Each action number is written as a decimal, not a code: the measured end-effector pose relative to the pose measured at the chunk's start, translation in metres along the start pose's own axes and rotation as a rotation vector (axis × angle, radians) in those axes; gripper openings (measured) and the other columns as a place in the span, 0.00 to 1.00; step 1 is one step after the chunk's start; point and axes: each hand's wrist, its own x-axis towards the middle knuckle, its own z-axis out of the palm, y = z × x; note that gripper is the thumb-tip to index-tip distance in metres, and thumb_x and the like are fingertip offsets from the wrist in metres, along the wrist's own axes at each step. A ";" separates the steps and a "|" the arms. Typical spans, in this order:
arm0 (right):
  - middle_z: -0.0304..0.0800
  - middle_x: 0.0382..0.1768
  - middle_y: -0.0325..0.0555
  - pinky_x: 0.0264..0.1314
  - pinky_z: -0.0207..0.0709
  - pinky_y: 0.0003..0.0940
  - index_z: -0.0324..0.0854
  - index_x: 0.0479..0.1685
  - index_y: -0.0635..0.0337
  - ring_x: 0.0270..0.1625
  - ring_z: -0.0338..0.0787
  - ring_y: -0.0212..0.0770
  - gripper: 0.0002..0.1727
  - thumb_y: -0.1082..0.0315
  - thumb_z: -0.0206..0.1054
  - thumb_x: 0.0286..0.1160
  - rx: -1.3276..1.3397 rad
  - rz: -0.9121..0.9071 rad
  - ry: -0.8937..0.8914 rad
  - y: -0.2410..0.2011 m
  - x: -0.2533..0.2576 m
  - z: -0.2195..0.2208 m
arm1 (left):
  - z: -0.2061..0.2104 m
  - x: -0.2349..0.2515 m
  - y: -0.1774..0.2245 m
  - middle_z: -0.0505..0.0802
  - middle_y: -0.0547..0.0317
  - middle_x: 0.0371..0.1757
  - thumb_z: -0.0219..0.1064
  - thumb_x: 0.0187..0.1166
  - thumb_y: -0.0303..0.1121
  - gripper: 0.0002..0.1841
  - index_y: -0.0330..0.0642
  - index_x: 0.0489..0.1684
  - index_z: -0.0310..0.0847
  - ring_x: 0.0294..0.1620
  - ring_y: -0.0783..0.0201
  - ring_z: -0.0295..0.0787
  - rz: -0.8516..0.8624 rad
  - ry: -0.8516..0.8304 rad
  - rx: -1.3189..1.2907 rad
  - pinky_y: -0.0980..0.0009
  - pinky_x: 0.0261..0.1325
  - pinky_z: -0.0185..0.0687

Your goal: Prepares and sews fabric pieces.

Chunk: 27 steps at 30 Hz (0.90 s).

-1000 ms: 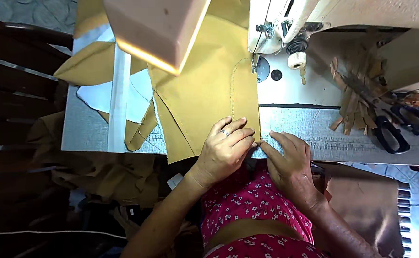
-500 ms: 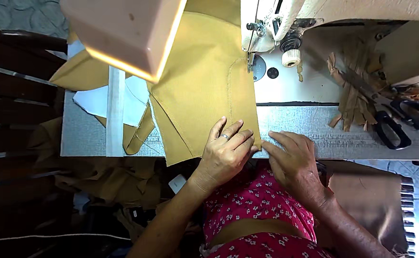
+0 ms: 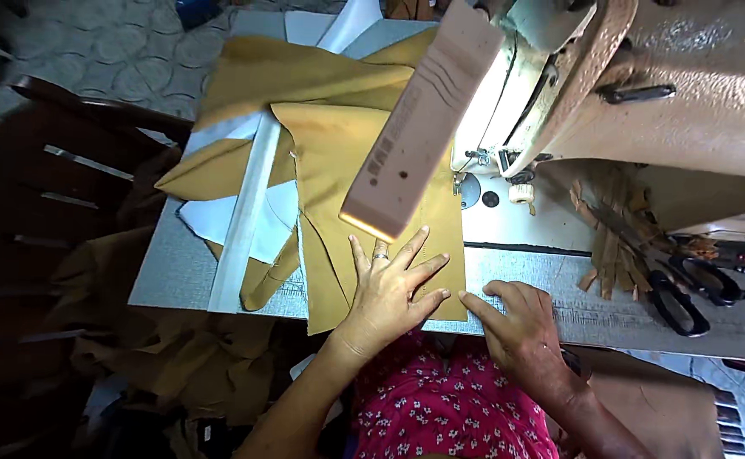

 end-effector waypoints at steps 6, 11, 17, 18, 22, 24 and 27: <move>0.92 0.42 0.50 0.48 0.76 0.48 0.95 0.49 0.42 0.47 0.89 0.54 0.19 0.70 0.59 0.71 0.024 0.016 -0.001 0.003 0.010 0.003 | 0.001 0.008 -0.006 0.78 0.59 0.85 0.60 0.79 0.61 0.24 0.71 0.68 0.89 0.89 0.26 0.56 0.018 0.021 -0.003 0.09 0.73 0.23; 0.91 0.42 0.51 0.48 0.75 0.48 0.96 0.47 0.44 0.47 0.89 0.55 0.18 0.70 0.60 0.70 0.030 0.023 -0.009 0.006 0.022 0.006 | -0.004 0.021 -0.012 0.78 0.57 0.85 0.60 0.78 0.62 0.26 0.69 0.70 0.88 0.90 0.27 0.55 0.028 -0.022 0.009 0.10 0.73 0.24; 0.91 0.41 0.51 0.48 0.76 0.50 0.97 0.47 0.47 0.48 0.88 0.55 0.18 0.72 0.61 0.69 0.028 0.033 -0.014 0.013 0.037 0.013 | -0.006 0.039 -0.023 0.77 0.58 0.86 0.57 0.78 0.64 0.28 0.69 0.73 0.85 0.91 0.29 0.54 0.041 -0.052 0.047 0.11 0.75 0.24; 0.90 0.41 0.52 0.48 0.76 0.50 0.96 0.47 0.47 0.49 0.88 0.56 0.18 0.73 0.61 0.69 0.030 0.032 -0.018 0.015 0.039 0.014 | -0.005 0.043 -0.026 0.76 0.59 0.87 0.56 0.78 0.65 0.29 0.69 0.74 0.85 0.92 0.31 0.53 0.045 -0.060 0.058 0.12 0.77 0.23; 0.88 0.40 0.52 0.45 0.76 0.48 0.96 0.48 0.50 0.46 0.86 0.56 0.17 0.74 0.62 0.70 0.039 0.022 -0.015 0.020 0.051 0.016 | -0.004 0.056 -0.037 0.76 0.57 0.87 0.56 0.79 0.66 0.31 0.64 0.73 0.86 0.93 0.37 0.55 0.058 -0.078 0.049 0.20 0.84 0.24; 0.87 0.40 0.53 0.45 0.76 0.48 0.96 0.48 0.51 0.46 0.85 0.55 0.17 0.75 0.62 0.70 0.043 0.022 -0.025 0.023 0.058 0.017 | -0.007 0.063 -0.038 0.75 0.56 0.87 0.57 0.79 0.64 0.30 0.61 0.73 0.86 0.93 0.38 0.55 0.054 -0.102 0.040 0.21 0.85 0.23; 0.86 0.40 0.54 0.46 0.77 0.49 0.95 0.49 0.53 0.45 0.85 0.56 0.17 0.76 0.63 0.69 0.046 0.037 -0.042 0.027 0.070 0.018 | -0.008 0.078 -0.043 0.73 0.58 0.89 0.58 0.79 0.63 0.29 0.64 0.74 0.85 0.94 0.38 0.51 0.050 -0.109 0.020 0.21 0.85 0.21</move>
